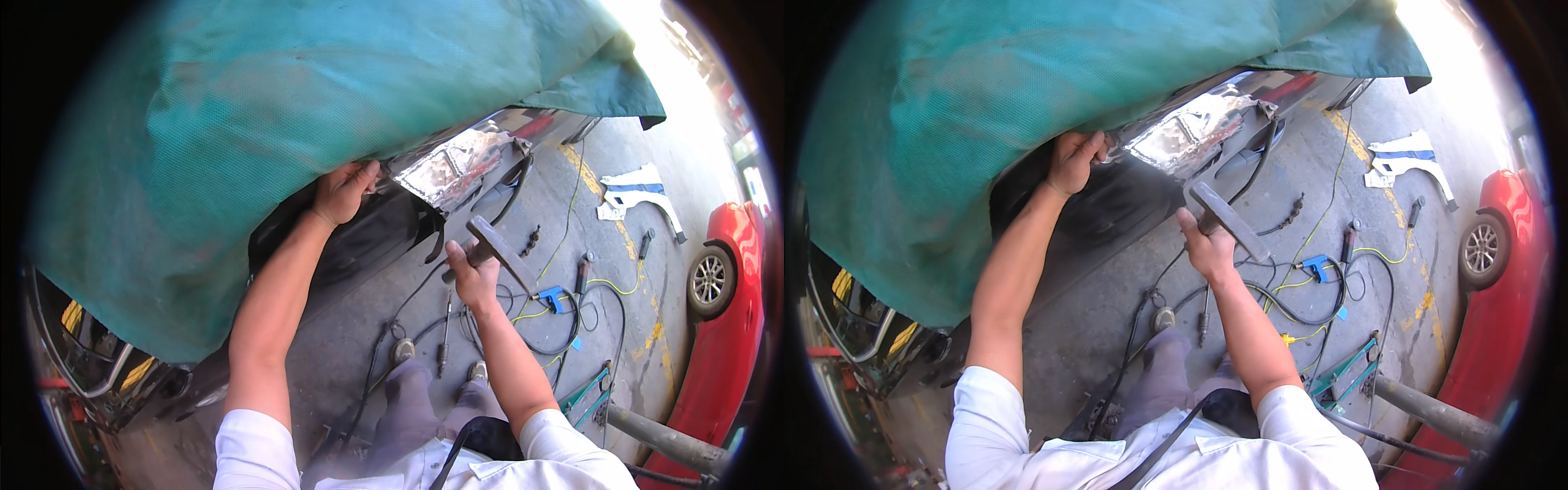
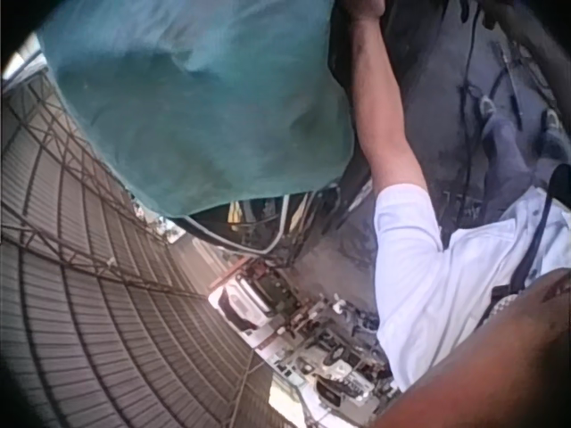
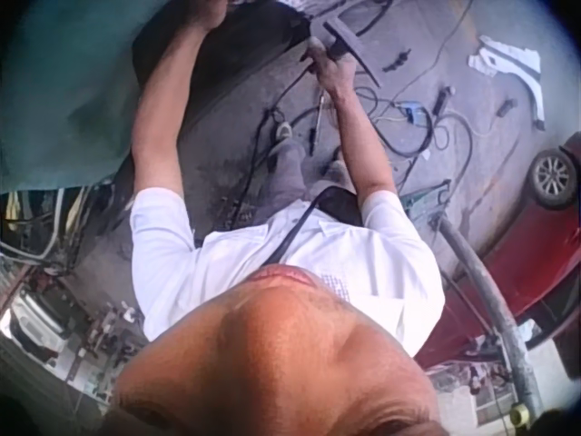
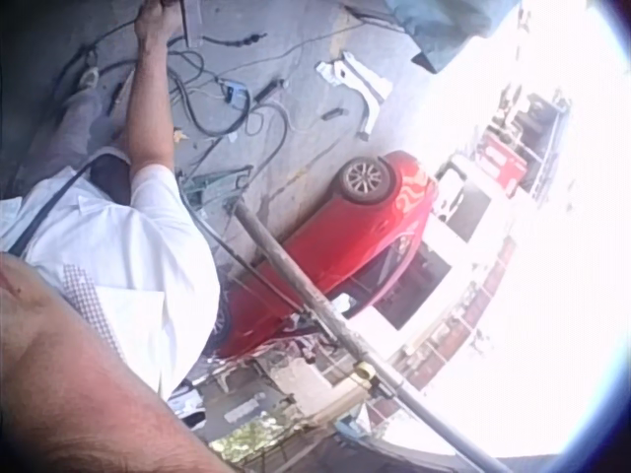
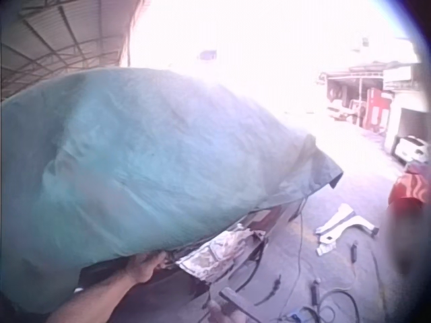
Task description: The person uses a heat gun and a metal rod to apply heat and pressure to a dented area on a car door. They then use a hammer to tap the metal and smooth the surface. The person repeatedly switches between heating and hammering to gradually reshape the panel.
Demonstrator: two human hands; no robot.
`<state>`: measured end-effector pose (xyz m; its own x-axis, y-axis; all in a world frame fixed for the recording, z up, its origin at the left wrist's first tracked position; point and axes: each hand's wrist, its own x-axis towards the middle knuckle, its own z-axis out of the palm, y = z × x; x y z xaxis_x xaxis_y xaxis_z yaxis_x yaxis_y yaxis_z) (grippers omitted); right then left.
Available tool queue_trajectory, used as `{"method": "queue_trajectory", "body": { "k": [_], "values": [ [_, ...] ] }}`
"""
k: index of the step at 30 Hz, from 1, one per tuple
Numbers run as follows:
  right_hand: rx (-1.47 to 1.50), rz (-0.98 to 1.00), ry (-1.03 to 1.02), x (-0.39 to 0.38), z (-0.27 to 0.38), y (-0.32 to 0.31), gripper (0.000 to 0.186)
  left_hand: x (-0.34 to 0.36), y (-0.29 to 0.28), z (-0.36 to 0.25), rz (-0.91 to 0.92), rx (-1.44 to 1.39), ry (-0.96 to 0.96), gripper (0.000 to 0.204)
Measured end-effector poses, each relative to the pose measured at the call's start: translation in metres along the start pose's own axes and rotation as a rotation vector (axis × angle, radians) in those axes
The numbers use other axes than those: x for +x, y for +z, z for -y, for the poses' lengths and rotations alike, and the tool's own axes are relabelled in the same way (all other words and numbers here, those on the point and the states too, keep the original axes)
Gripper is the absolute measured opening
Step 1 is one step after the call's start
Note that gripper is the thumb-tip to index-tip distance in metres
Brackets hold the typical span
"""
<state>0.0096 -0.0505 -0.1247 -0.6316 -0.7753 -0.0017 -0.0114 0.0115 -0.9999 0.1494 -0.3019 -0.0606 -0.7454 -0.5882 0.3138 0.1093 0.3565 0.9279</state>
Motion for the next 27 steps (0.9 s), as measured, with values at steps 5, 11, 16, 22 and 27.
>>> {"method": "queue_trajectory", "body": {
  "k": [5, 11, 16, 22, 27],
  "values": [
    [0.163, 0.168, -0.091, 0.038, -0.033, -0.008, 0.028, 0.003, -0.003, 0.005, 0.025, -0.042, -0.008, 0.042],
    [0.187, 0.243, 0.039, 0.079, -0.040, -0.009, 0.014, -0.007, -0.007, -0.065, 0.014, 0.819, -0.060, 0.041],
    [0.157, 0.346, -0.010, 0.126, -0.034, -0.006, 0.009, -0.015, -0.020, -0.104, -0.215, 1.009, 0.262, 0.024],
    [0.182, 0.310, 0.053, 0.082, -0.031, -0.023, 0.025, 0.007, -0.048, -0.098, -0.271, 0.493, -0.360, 0.033],
    [-0.052, 0.263, 0.160, 0.046, -0.011, -0.045, 0.019, 0.031, -0.050, -0.094, -0.399, 0.049, -0.484, 0.039]
  ]
}}
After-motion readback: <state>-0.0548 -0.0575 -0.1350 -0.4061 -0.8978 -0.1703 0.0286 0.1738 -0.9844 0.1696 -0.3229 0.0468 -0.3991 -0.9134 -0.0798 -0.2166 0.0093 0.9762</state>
